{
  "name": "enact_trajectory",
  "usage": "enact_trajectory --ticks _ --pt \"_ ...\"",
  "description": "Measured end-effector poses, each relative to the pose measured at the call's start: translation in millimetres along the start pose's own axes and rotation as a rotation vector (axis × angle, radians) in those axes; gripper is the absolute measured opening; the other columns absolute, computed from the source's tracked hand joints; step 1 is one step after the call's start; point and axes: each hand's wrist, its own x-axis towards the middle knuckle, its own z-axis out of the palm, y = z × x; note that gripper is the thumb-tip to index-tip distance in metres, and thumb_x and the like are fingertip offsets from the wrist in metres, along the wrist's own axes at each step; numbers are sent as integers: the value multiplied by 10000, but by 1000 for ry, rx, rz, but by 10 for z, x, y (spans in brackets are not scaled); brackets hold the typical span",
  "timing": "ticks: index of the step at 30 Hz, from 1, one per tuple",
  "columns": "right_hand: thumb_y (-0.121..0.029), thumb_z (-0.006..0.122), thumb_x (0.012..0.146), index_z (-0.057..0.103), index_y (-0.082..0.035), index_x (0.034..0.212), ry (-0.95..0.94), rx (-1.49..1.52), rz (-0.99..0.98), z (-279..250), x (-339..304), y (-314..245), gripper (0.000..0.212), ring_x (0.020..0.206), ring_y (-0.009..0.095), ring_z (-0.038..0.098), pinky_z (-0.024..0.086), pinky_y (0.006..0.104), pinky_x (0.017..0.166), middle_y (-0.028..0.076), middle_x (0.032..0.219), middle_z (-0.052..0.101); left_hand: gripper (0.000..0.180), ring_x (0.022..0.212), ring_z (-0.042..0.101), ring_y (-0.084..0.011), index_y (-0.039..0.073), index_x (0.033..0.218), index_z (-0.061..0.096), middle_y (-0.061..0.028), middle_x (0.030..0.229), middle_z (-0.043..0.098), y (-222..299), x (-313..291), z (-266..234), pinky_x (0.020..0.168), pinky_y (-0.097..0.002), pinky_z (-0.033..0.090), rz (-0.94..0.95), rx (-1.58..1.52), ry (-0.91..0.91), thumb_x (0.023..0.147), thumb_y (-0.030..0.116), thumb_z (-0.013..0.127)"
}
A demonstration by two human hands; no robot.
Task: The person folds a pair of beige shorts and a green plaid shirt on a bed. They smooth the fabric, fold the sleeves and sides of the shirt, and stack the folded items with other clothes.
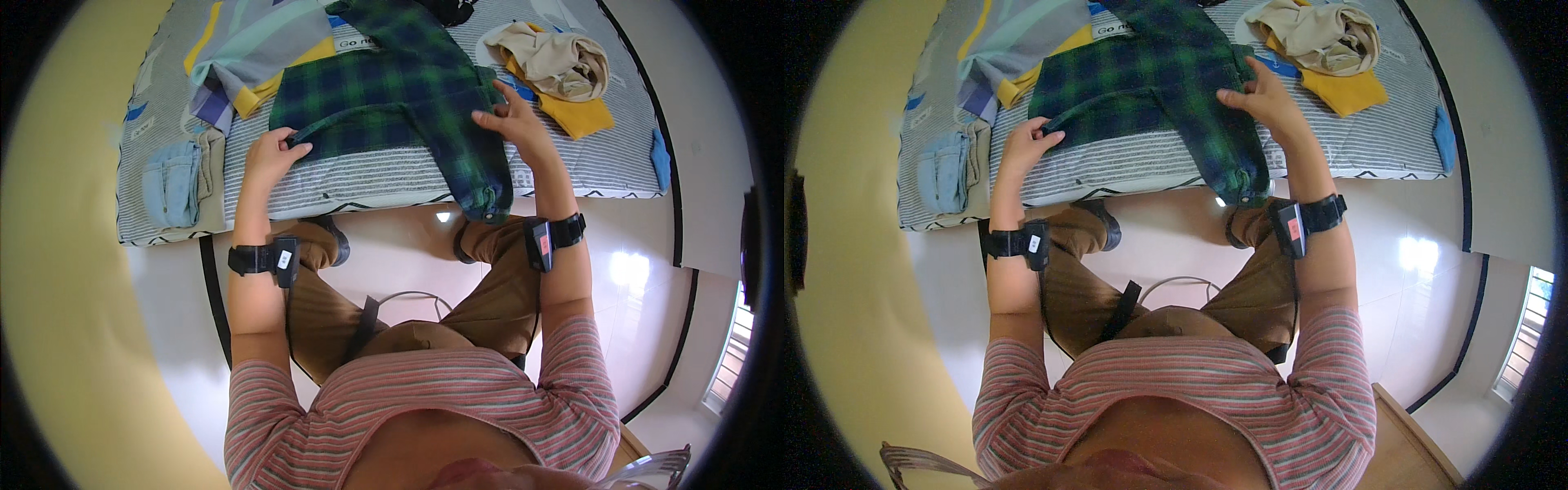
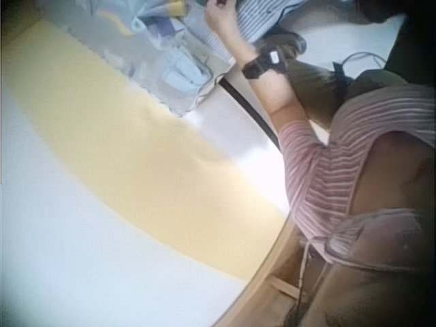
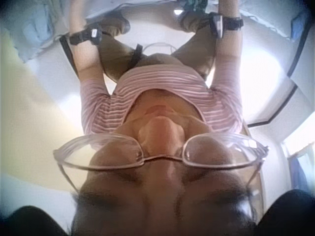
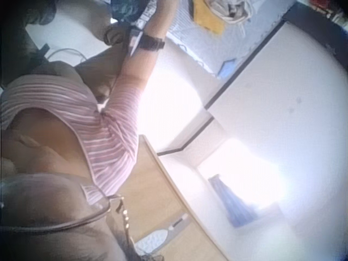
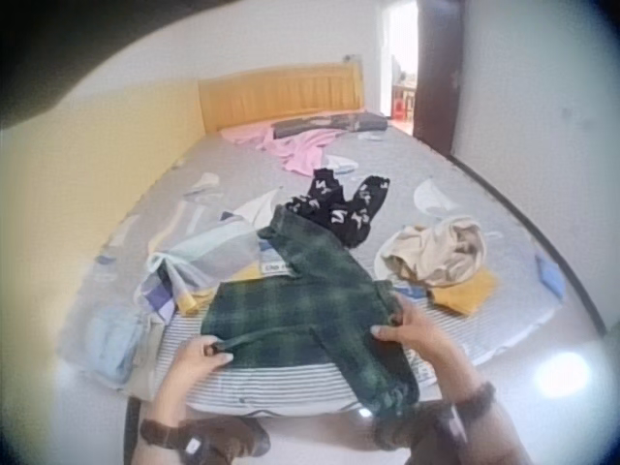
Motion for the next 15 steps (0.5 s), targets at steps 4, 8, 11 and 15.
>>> enact_trajectory --ticks 4,8,11,15 --pt "-74 716 690 216 8 1381 -71 -70 -178 30 -22 79 857 1111 278 482 396 372 918 241 1282 421 368 822 570 -321 47 964 657 -155 906 580 92 87 113 707 -383 447 286 237 267 723 323 681" --pt "-40 672 726 271 0 1364 -108 160 -51 87 178 35 755 1009 254 547 435 335 861 230 1187 502 415 892 591 -355 0 1026 629 -227 959 613 22 203 166 769 -385 456 168 179 233 775 331 632" --pt "-50 639 762 314 -8 1346 45 57 -166 102 362 255 670 886 224 592 468 297 772 200 1058 573 421 853 604 -353 -17 1027 618 -239 926 621 27 263 187 747 -379 463 114 181 200 781 325 626" --pt "-57 585 800 486 29 1190 154 -25 -257 -165 297 156 411 735 166 602 481 250 589 129 883 626 405 821 603 -337 -37 991 612 -234 898 622 -14 243 126 718 -370 453 88 149 159 784 311 624"
